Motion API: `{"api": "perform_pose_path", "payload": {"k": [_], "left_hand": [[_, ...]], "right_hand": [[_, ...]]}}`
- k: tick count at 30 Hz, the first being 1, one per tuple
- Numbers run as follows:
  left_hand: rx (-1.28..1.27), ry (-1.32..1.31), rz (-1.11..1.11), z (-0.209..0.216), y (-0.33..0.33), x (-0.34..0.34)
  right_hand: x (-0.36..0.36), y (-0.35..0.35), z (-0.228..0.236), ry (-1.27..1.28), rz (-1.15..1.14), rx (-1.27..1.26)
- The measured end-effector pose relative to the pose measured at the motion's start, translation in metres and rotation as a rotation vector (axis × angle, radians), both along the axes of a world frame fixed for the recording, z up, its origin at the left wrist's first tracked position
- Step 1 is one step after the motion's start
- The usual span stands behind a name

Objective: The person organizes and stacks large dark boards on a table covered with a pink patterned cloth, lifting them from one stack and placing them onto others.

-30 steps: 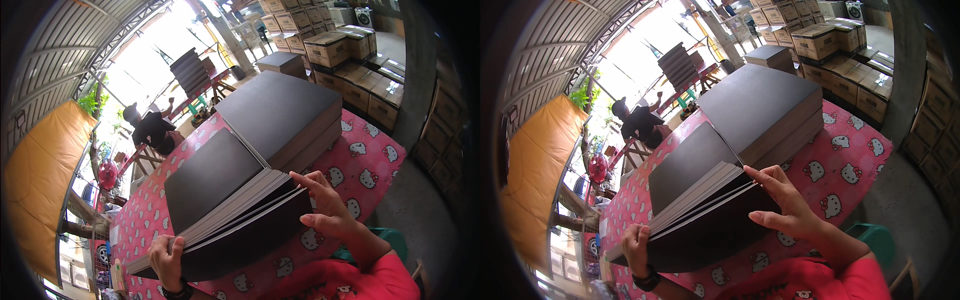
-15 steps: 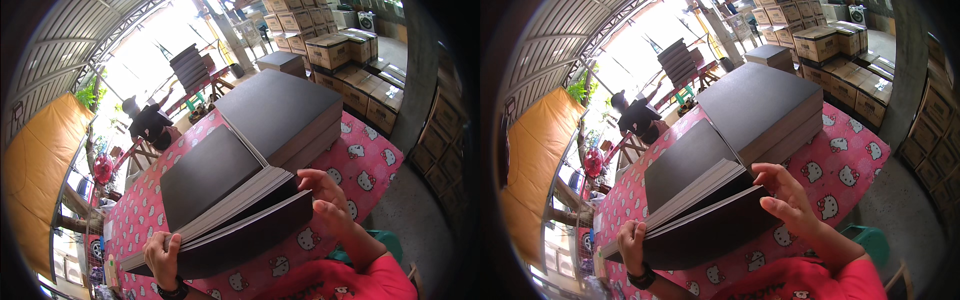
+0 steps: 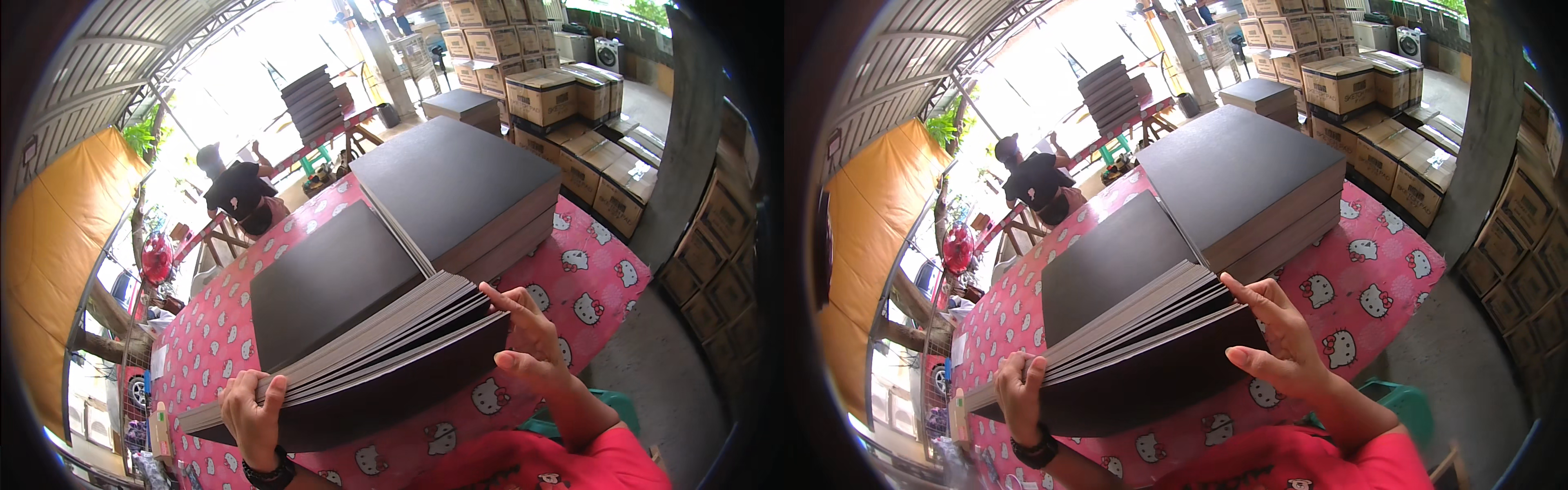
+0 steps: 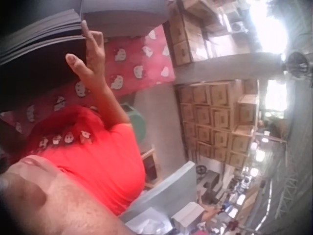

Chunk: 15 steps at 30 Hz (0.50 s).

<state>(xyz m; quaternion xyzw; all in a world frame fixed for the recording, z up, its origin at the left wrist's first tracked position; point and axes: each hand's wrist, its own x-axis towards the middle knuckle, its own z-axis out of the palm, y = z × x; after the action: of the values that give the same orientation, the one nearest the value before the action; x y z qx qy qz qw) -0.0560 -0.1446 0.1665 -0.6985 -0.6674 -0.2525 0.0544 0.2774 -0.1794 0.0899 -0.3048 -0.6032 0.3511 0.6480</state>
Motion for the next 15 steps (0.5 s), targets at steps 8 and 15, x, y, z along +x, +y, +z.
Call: {"api": "perform_pose_path", "payload": {"k": [8,15], "left_hand": [[0.001,-0.004,0.005,-0.0002,-0.0008,0.0018],[0.02,-0.011,-0.009,0.0006,-0.0023,0.0031]], "right_hand": [[-0.0009,0.0,-0.0022,0.234,0.116,-0.106],[0.0018,-0.0007,0.0059,0.062,0.069,-0.103]]}}
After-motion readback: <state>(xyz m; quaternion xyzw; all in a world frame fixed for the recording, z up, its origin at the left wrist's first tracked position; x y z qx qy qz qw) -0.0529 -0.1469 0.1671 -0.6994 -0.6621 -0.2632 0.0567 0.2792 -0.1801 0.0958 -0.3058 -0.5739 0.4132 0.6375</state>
